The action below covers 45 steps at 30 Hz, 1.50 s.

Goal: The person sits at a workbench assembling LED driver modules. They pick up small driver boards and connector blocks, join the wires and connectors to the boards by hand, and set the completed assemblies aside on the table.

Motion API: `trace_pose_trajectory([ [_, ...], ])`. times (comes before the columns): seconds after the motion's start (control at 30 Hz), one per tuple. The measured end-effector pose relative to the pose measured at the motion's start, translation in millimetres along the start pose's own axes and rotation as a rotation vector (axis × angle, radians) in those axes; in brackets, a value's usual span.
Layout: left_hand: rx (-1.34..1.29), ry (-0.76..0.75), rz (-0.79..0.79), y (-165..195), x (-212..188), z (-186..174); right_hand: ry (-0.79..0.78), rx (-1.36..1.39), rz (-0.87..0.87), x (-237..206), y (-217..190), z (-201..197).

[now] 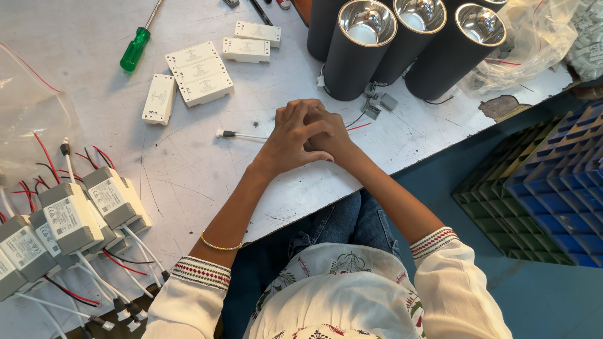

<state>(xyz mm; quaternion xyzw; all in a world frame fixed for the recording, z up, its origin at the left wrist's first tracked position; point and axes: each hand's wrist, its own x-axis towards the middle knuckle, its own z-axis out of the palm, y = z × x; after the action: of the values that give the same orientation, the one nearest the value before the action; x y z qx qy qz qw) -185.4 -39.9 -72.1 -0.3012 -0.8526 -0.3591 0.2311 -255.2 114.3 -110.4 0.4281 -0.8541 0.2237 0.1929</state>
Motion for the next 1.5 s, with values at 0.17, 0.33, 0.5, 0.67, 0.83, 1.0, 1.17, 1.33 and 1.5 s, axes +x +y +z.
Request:
trace_pose_trajectory([
  [0.17, 0.002, 0.005, 0.021, 2.3, 0.7, -2.1, -0.057, 0.031, 0.037, 0.9, 3.2, 1.0],
  [0.33, -0.008, -0.014, 0.017, 4.9, 1.5, -4.4, -0.228, 0.013, 0.171, 1.1, 5.0, 1.6],
  [0.5, -0.009, -0.025, 0.007, 6.7, 3.0, -5.6, -0.115, 0.167, 0.098, -1.7, 6.1, 0.3],
  [0.67, -0.012, -0.036, 0.007, 7.5, 2.8, -6.3, -0.119, 0.198, 0.096, -3.8, 7.2, -1.0],
  [0.83, 0.011, -0.030, 0.032, 6.0, 1.6, -5.2, -0.192, 0.082, 0.107, -0.5, 4.9, -3.1],
  [1.0, -0.040, -0.024, -0.030, 3.3, 3.9, -3.0, 0.037, 0.109, 0.018, 1.9, -3.3, -6.5],
  [1.17, -0.033, -0.021, -0.016, 5.6, 2.6, -5.8, -0.100, -0.056, 0.069, 7.7, -9.7, -9.1],
  [1.33, -0.013, -0.033, 0.007, 6.7, 2.8, -4.5, -0.364, -0.152, 0.214, 12.8, -3.7, -6.2],
  [1.5, -0.036, -0.015, 0.010, 6.7, 1.6, 0.0, -0.352, -0.120, 0.149, 10.4, 9.7, -3.4],
])
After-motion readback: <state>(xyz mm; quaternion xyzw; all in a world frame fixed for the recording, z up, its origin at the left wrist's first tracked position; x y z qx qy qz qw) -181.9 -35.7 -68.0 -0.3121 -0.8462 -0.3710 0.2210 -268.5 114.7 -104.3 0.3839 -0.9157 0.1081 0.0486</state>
